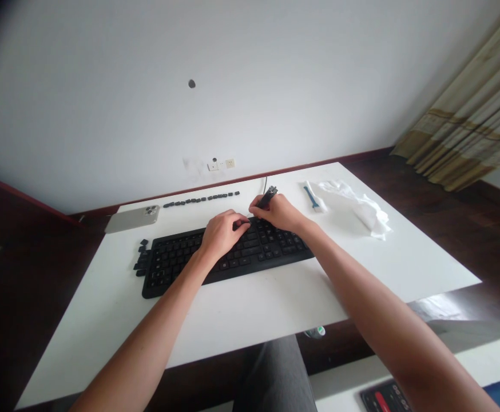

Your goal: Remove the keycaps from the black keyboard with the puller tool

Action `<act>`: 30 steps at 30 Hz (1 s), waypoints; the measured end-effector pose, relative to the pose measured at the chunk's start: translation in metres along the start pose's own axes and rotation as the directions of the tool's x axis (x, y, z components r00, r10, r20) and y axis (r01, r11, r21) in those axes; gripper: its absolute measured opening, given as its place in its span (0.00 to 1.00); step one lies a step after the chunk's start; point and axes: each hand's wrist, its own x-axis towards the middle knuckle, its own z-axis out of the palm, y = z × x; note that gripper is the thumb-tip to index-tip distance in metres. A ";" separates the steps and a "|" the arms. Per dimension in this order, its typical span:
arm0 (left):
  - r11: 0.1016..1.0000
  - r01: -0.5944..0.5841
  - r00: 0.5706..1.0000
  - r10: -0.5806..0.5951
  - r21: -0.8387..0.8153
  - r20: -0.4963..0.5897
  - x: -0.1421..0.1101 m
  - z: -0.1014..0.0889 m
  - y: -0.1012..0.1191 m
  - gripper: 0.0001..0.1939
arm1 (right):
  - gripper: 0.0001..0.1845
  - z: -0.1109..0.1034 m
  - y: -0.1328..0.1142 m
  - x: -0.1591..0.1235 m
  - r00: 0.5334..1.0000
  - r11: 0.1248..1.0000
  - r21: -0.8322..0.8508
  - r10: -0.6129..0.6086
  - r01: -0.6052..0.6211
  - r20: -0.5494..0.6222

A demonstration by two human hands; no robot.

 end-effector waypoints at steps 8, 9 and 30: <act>0.999 -0.015 1.000 0.015 0.048 -0.004 0.002 0.005 0.002 0.04 | 0.13 -0.018 -0.006 -0.005 0.996 0.992 -0.123 0.007 0.004 0.089; 0.998 -0.024 1.000 0.024 0.058 -0.002 0.002 0.005 0.003 0.04 | 0.12 -0.018 -0.006 -0.005 0.996 0.993 -0.120 0.023 -0.012 0.091; 0.989 -0.062 0.998 0.061 0.131 0.011 -0.001 0.006 0.004 0.04 | 0.10 -0.001 -0.005 -0.001 0.975 0.976 0.057 0.203 -0.208 0.085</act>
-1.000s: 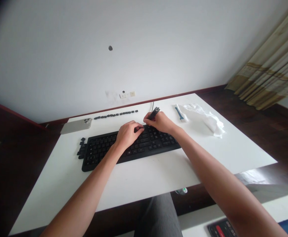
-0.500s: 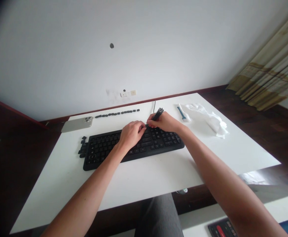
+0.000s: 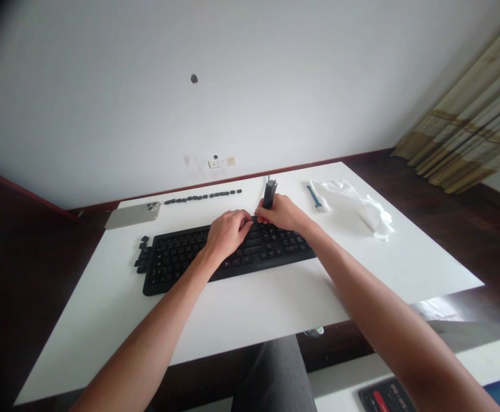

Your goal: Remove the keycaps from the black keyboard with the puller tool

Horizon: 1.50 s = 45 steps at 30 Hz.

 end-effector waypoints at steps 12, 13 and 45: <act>0.999 0.000 1.000 0.000 -0.037 0.002 0.001 0.001 -0.001 0.08 | 0.09 0.002 0.000 0.000 0.999 0.995 0.090 0.035 -0.036 0.012; 0.999 -0.003 1.000 0.003 -0.038 0.002 0.001 0.001 -0.002 0.09 | 0.09 0.004 0.001 0.001 0.998 0.990 0.127 0.062 -0.062 0.003; 0.996 -0.024 0.999 0.022 -0.087 -0.028 0.001 0.004 0.003 0.09 | 0.03 0.018 0.001 0.003 0.985 0.961 0.251 0.146 -0.120 -0.088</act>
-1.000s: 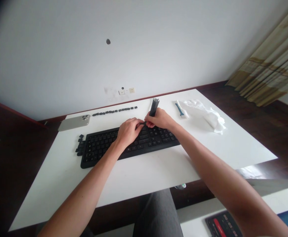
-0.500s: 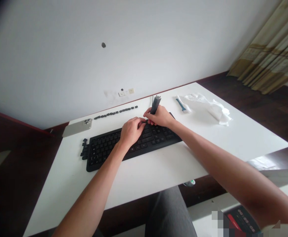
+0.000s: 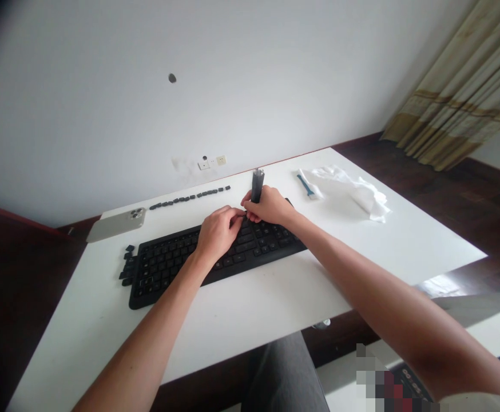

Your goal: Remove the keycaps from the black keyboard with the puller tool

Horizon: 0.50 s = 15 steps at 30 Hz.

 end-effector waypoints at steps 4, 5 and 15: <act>1.000 0.016 1.000 -0.016 -0.019 -0.007 0.000 0.001 -0.002 0.08 | 0.05 -0.004 0.005 0.003 0.997 0.998 -0.010 -0.058 0.058 -0.044; 0.999 0.022 1.000 -0.022 -0.023 -0.009 0.000 0.001 -0.003 0.08 | 0.05 -0.005 0.007 0.005 0.994 0.996 -0.020 -0.085 0.084 -0.073; 0.997 0.017 1.000 -0.018 0.078 0.018 0.000 0.000 0.002 0.04 | 0.10 -0.010 0.004 0.001 0.981 0.957 -0.220 -0.193 0.187 -0.008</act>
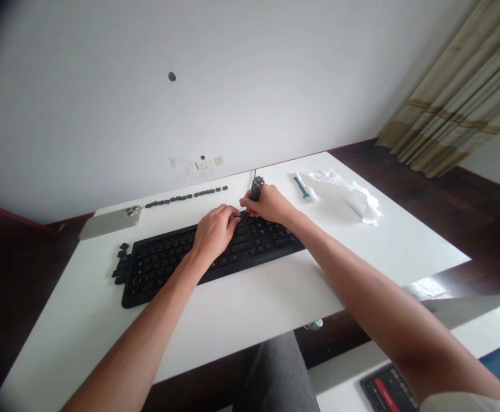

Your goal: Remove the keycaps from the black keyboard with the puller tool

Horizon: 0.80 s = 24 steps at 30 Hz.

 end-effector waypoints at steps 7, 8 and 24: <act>0.997 -0.012 1.000 0.011 0.070 0.015 0.000 0.001 0.002 0.04 | 0.09 -0.008 -0.005 -0.002 0.989 1.000 0.017 0.014 -0.017 0.149; 0.997 -0.008 1.000 0.007 0.072 0.015 -0.001 0.001 0.003 0.04 | 0.09 -0.007 -0.005 -0.001 0.985 0.997 0.049 0.050 -0.059 0.163; 0.999 0.041 0.999 -0.041 -0.013 0.001 0.001 0.000 0.002 0.07 | 0.10 0.000 -0.008 -0.003 0.957 0.937 0.246 0.196 -0.247 0.215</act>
